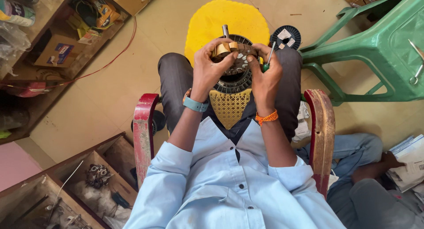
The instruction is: The person sits in a chair with an electric motor armature assembly on their lap and works on it by hand, fitting a brass component onto the shaft and turning the part. They pick up a green-handled screwdriver from a nearby stool and use it on the assembly, then continue positioning parts by hand.
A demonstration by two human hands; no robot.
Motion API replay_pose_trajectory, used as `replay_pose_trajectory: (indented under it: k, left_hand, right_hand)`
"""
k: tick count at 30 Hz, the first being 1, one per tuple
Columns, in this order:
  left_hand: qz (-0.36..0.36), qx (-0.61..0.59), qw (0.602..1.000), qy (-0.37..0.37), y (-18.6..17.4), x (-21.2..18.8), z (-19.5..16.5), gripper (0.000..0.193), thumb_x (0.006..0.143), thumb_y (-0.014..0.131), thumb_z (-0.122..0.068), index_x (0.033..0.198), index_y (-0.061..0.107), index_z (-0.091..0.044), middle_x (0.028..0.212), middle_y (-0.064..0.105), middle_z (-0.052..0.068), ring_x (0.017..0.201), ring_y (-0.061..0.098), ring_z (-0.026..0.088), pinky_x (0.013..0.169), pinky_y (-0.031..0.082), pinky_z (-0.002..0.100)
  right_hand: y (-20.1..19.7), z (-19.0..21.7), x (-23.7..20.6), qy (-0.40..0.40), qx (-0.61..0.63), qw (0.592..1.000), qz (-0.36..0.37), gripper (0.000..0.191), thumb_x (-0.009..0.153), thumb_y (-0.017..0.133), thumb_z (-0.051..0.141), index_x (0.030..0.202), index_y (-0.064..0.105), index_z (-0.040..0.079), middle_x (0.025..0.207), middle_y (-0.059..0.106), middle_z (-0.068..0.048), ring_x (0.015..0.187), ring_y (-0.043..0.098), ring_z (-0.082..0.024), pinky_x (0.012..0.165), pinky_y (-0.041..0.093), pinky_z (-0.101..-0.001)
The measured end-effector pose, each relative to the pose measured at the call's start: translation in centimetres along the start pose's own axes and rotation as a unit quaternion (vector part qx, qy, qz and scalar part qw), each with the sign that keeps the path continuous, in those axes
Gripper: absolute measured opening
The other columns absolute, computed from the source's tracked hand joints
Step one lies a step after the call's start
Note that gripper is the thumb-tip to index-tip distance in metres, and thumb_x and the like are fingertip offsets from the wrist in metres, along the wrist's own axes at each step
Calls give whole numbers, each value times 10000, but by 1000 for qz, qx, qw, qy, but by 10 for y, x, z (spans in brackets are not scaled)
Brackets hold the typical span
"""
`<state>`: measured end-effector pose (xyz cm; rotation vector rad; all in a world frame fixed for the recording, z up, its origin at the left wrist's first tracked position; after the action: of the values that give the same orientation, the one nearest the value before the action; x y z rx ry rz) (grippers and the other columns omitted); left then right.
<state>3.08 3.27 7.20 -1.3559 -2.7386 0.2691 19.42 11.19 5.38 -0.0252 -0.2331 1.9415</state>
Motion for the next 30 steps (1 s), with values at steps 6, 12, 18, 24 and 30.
replay_pose_trajectory:
  k: [6,12,18,24,30]
  left_hand:
    - [-35,28,999,11,2,-4,1,275,845,824,-164,1075,746,-35,962,767,47,878,715,112,832,587,270]
    - [80,-147,985,44,-4,1,-1,685,850,854,-54,1417,476,-130,1180,722,30,1103,688,128,993,561,299]
    - [118,-108,981,110,-4,-1,-2,689,904,829,64,1461,475,-133,1340,668,82,1284,654,200,1128,528,356]
    - [107,-107,983,102,0,-2,3,768,913,816,61,1532,412,-150,1308,710,62,1251,675,182,1103,549,346]
    - [100,-129,982,90,2,-3,-1,764,924,793,50,1539,385,-146,1292,715,53,1224,688,182,1079,559,337]
  right_hand:
    - [-20,24,18,-28,29,998,41,347,1053,675,174,1326,605,-29,1218,733,-121,1151,697,-178,1009,550,-300]
    - [-7,69,41,-101,-37,985,132,236,1040,637,207,1188,733,50,1173,775,-90,922,741,-154,818,597,-279]
    - [11,94,48,-257,-79,936,226,144,1077,713,155,1145,751,33,1177,757,-121,1092,759,-243,926,601,-329]
    - [12,89,46,-222,-98,947,209,235,1031,735,232,1093,732,5,1115,764,-139,1005,764,-253,845,594,-323]
    - [13,96,30,-211,-125,958,150,194,1108,664,186,1127,723,2,1181,759,-147,1087,766,-273,923,602,-350]
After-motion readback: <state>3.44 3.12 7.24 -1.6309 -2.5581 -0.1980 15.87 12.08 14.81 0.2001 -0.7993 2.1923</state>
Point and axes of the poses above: each hand's wrist, its own x-axis towards the middle knuckle, its own y-axis out of the palm, z = x × y, the point moved 6 cm from there along x, towards the middle knuckle
